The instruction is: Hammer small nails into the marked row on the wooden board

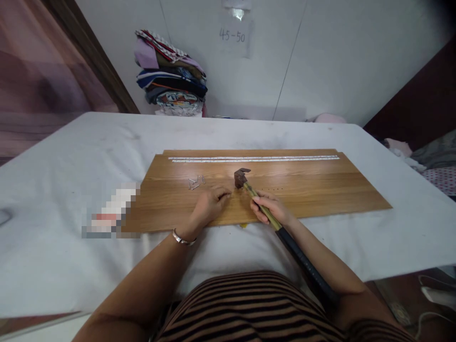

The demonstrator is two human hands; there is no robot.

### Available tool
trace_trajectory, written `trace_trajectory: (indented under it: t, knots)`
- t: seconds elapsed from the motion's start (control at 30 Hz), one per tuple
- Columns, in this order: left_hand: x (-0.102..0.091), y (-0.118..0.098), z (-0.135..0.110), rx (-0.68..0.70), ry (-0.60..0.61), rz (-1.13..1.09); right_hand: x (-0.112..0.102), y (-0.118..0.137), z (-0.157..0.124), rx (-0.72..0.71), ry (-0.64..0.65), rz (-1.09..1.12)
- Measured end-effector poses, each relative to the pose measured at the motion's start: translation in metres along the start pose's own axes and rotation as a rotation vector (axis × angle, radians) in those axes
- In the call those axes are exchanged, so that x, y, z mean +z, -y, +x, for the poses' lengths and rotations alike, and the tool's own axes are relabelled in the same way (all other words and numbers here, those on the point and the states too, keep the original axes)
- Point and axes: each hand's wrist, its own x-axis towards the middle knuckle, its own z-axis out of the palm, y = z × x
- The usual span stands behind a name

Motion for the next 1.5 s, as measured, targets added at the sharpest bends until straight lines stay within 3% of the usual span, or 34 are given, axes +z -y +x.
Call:
trace_trajectory:
  t: [1.5]
  knots:
    - [0.0008,0.0032,-0.0005,0.025,-0.070,-0.029,-0.0027,-0.0039,0.0012,-0.010,-0.013,0.015]
